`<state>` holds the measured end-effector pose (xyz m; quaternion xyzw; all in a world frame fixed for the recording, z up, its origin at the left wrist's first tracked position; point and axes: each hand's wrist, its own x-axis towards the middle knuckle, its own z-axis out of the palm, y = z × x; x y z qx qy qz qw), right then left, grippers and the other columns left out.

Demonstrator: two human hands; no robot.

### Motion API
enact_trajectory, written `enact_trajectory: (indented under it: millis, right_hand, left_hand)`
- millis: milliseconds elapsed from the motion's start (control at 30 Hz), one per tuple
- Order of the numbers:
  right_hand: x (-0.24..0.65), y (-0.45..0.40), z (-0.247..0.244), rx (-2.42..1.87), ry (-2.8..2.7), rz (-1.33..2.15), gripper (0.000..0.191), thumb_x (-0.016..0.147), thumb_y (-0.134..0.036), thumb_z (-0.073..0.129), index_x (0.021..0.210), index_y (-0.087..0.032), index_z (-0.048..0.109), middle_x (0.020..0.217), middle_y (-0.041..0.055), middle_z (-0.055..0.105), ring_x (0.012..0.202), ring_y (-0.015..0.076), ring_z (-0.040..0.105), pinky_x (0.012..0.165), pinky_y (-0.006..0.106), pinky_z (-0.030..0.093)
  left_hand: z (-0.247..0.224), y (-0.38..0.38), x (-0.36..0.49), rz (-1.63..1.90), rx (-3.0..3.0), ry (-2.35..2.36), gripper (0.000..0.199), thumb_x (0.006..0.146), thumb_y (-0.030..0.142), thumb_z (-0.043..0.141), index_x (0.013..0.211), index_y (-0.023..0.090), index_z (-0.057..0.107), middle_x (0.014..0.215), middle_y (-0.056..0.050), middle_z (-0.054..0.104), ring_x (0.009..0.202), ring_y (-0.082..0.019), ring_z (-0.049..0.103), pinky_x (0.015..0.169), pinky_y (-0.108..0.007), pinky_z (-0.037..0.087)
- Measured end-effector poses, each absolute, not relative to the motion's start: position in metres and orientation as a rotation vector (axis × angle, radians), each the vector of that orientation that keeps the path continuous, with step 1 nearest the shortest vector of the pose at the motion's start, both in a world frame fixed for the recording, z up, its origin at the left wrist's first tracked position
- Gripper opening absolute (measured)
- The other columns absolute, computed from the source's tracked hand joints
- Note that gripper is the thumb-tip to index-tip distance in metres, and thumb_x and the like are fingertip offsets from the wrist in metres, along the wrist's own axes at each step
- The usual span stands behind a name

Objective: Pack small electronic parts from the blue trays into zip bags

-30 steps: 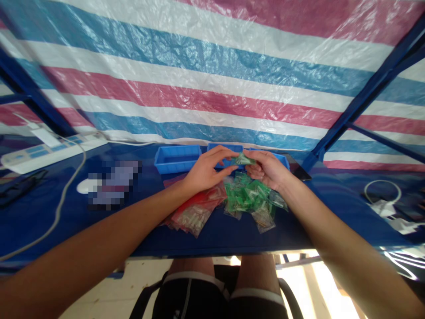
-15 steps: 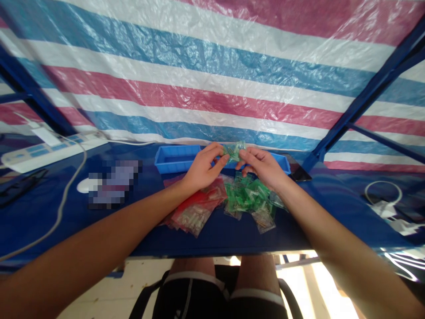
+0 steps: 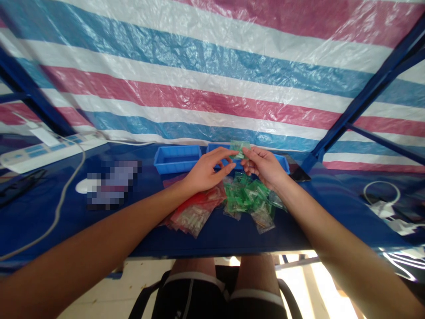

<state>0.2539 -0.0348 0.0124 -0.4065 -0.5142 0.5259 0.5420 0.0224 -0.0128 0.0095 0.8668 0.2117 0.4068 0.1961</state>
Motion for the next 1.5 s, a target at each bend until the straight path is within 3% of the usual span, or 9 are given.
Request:
enact_trajectory:
  millis: [200, 367, 533, 733, 900, 1100, 1333, 1500]
  right_hand:
    - [0.251, -0.036, 0.013, -0.964, -1.224, 1.273, 0.052, 0.074, -0.064, 0.094, 0.081, -0.02, 0.068, 0.073, 0.0008, 0.072, 0.056, 0.0104, 0.061, 0.048, 0.022, 0.048]
    - [0.254, -0.035, 0.015, -0.97, -1.221, 1.279, 0.052, 0.074, -0.063, 0.094, 0.096, -0.019, 0.076, 0.074, 0.0002, 0.072, 0.056, 0.0104, 0.062, 0.048, 0.021, 0.048]
    - [0.254, -0.036, 0.014, -0.976, -1.236, 1.288, 0.05, 0.076, -0.062, 0.094, 0.096, -0.02, 0.077, 0.075, 0.0009, 0.072, 0.057, 0.011, 0.062, 0.048, 0.021, 0.048]
    - [0.252, -0.036, 0.013, -0.974, -1.32, 1.277, 0.05, 0.078, -0.066, 0.091, 0.095, -0.021, 0.077, 0.076, 0.0013, 0.073, 0.059, 0.0121, 0.064, 0.05, 0.023, 0.05]
    - [0.253, -0.036, 0.013, -0.975, -1.326, 1.262, 0.049, 0.08, -0.064, 0.09, 0.098, -0.02, 0.079, 0.077, 0.0008, 0.073, 0.058, 0.0115, 0.064, 0.05, 0.022, 0.05]
    - [0.254, -0.033, 0.009, -0.973, -1.339, 1.258, 0.051, 0.079, -0.067, 0.089, 0.098, -0.021, 0.078, 0.076, 0.0009, 0.073, 0.059, 0.0124, 0.064, 0.051, 0.023, 0.05]
    - [0.256, -0.032, 0.013, -0.956, -1.267, 1.164, 0.049, 0.079, -0.066, 0.09, 0.096, -0.021, 0.078, 0.072, 0.0001, 0.07, 0.056, 0.0122, 0.06, 0.049, 0.024, 0.047]
    - [0.261, -0.031, 0.017, -0.947, -1.194, 1.086, 0.046, 0.08, -0.064, 0.09, 0.091, -0.022, 0.077, 0.071, -0.0006, 0.068, 0.056, 0.0122, 0.056, 0.05, 0.025, 0.046]
  left_hand:
    - [0.001, -0.002, 0.024, 1.16, 2.366, 0.665, 0.046, 0.108, 0.044, 0.063, 0.15, 0.024, 0.062, 0.147, -0.015, 0.063, 0.116, -0.025, 0.072, 0.094, -0.038, 0.064]
    - [-0.009, 0.005, 0.025, 1.173, 2.306, 0.753, 0.052, 0.105, 0.043, 0.065, 0.153, 0.024, 0.059, 0.149, -0.017, 0.06, 0.124, -0.029, 0.07, 0.089, -0.039, 0.066]
    - [-0.015, 0.01, 0.024, 1.079, 2.384, 0.794, 0.052, 0.104, 0.039, 0.065, 0.153, 0.023, 0.06, 0.152, -0.018, 0.058, 0.119, -0.028, 0.072, 0.087, -0.041, 0.067]
    - [-0.019, 0.011, 0.024, 1.014, 2.519, 0.786, 0.046, 0.102, 0.033, 0.066, 0.146, 0.019, 0.067, 0.149, -0.018, 0.06, 0.136, -0.033, 0.063, 0.103, -0.048, 0.063]
    - [-0.017, 0.011, 0.025, 1.012, 2.533, 0.796, 0.045, 0.103, 0.034, 0.064, 0.145, 0.018, 0.067, 0.147, -0.018, 0.061, 0.135, -0.032, 0.062, 0.11, -0.051, 0.059]
    - [-0.018, 0.012, 0.025, 1.027, 2.523, 0.814, 0.044, 0.102, 0.035, 0.065, 0.143, 0.018, 0.068, 0.144, -0.017, 0.062, 0.131, -0.031, 0.065, 0.107, -0.05, 0.061]
    - [-0.016, 0.01, 0.025, 1.011, 2.482, 0.802, 0.041, 0.102, 0.035, 0.065, 0.139, 0.018, 0.069, 0.141, -0.017, 0.063, 0.126, -0.03, 0.066, 0.09, -0.042, 0.067]
    - [-0.016, 0.009, 0.025, 0.99, 2.498, 0.821, 0.042, 0.103, 0.035, 0.065, 0.14, 0.017, 0.068, 0.143, -0.018, 0.063, 0.129, -0.031, 0.065, 0.094, -0.044, 0.067]
